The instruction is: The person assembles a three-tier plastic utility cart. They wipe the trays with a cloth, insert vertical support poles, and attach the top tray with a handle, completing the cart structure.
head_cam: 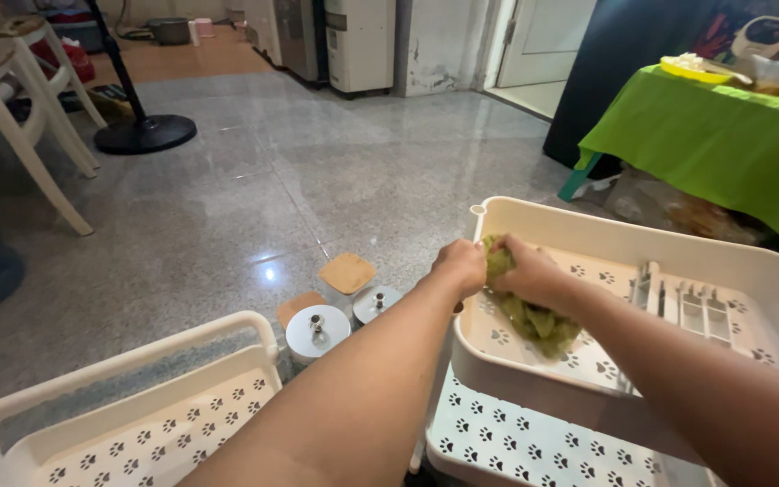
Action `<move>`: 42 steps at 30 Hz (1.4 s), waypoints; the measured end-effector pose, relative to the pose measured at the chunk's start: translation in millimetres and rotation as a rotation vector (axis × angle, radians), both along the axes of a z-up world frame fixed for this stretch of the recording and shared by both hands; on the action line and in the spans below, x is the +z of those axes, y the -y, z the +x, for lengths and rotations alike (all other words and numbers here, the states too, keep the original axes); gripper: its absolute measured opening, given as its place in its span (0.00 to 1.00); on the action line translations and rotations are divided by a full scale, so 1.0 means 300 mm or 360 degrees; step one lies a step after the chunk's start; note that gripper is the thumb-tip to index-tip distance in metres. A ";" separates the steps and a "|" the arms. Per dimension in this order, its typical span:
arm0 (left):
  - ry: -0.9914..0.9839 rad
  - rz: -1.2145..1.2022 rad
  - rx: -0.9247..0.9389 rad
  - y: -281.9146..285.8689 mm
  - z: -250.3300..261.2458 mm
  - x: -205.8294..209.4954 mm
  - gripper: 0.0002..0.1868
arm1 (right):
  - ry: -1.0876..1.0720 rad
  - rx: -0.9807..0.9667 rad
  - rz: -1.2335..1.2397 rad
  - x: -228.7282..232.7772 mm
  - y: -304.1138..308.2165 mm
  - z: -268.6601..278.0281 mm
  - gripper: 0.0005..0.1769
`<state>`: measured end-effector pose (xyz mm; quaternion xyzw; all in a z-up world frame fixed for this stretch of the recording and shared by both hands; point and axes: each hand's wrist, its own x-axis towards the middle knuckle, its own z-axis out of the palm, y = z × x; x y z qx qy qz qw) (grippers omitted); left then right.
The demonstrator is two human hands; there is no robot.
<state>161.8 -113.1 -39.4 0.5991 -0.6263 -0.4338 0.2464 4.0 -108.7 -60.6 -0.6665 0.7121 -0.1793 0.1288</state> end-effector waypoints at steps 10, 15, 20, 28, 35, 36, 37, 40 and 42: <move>-0.0035 -0.0118 -0.0033 0.054 -0.021 -0.070 0.27 | 0.0589 0.0552 0.0735 0.156 -0.460 0.069 0.23; -0.0068 -0.0024 0.0012 -0.001 -0.035 -0.035 0.26 | 0.0644 0.0511 0.0955 0.226 -0.526 0.065 0.22; -0.0044 0.0011 0.0006 -0.035 -0.027 -0.014 0.26 | 0.0455 0.0506 0.0781 0.206 -0.514 0.063 0.22; -0.0078 -0.0019 -0.0025 -0.042 -0.023 -0.018 0.25 | 0.0098 0.0323 0.0310 0.098 -0.215 -0.103 0.34; 0.0044 -0.0183 -0.0115 -0.032 -0.022 -0.032 0.27 | -0.0252 -0.0004 0.0144 -0.029 0.099 -0.264 0.37; 0.0026 -0.0157 -0.0095 -0.033 -0.011 -0.031 0.27 | -0.0319 0.0028 0.0104 -0.050 0.129 -0.264 0.38; 0.0004 -0.0133 -0.0084 -0.041 -0.011 -0.027 0.26 | -0.0388 0.0050 0.0063 -0.064 0.150 -0.263 0.39; -0.0018 -0.0077 -0.0033 -0.059 -0.015 -0.006 0.26 | -0.0484 0.0008 0.0072 -0.068 0.132 -0.229 0.40; -0.0010 -0.0044 -0.0008 -0.060 -0.016 0.004 0.26 | -0.0467 -0.0020 0.0142 -0.043 0.082 -0.168 0.41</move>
